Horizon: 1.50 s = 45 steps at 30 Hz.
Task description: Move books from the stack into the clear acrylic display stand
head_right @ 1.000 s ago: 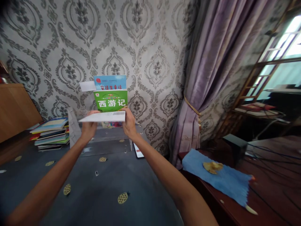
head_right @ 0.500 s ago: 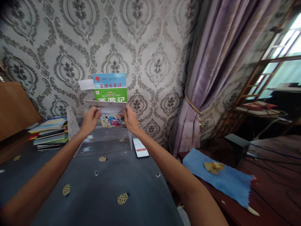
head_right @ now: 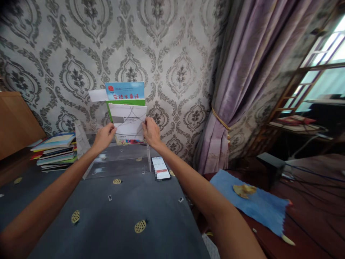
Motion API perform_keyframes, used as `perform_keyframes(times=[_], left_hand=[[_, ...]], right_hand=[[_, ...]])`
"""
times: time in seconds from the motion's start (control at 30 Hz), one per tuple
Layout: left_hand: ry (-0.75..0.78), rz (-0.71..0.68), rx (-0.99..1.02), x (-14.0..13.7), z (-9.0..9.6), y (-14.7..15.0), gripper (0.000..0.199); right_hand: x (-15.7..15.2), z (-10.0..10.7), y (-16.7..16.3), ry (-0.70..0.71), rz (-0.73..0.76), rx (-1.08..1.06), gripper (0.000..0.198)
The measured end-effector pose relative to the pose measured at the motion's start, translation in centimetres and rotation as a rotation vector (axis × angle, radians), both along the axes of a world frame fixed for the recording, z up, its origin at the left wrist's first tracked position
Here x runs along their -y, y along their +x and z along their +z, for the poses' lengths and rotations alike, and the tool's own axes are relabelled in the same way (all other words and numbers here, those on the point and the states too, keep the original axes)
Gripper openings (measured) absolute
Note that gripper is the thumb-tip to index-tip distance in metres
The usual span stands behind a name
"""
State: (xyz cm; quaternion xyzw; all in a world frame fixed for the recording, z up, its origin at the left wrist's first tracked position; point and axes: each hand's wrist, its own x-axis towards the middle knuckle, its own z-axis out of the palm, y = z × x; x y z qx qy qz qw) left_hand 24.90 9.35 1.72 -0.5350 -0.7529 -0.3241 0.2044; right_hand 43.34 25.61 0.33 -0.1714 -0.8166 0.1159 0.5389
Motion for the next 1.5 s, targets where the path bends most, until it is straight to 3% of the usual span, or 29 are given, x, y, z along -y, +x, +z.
perform_keyframes(times=[0.57,1.07,1.5], left_hand=[[0.153,0.048,0.022,-0.5,0.0,0.2,0.009],[0.129,0.003,0.165,-0.6,0.2,0.3,0.005],[0.100,0.082,0.074,1.3,-0.8,0.5,0.008]], right_hand=[[-0.2,-0.1,0.1,-0.066,-0.060,0.019,0.017],[0.2,0.0,0.4,-0.121,-0.094,0.010,0.013],[3.6,-1.9,1.0,-0.208,0.062,-0.028,0.017]])
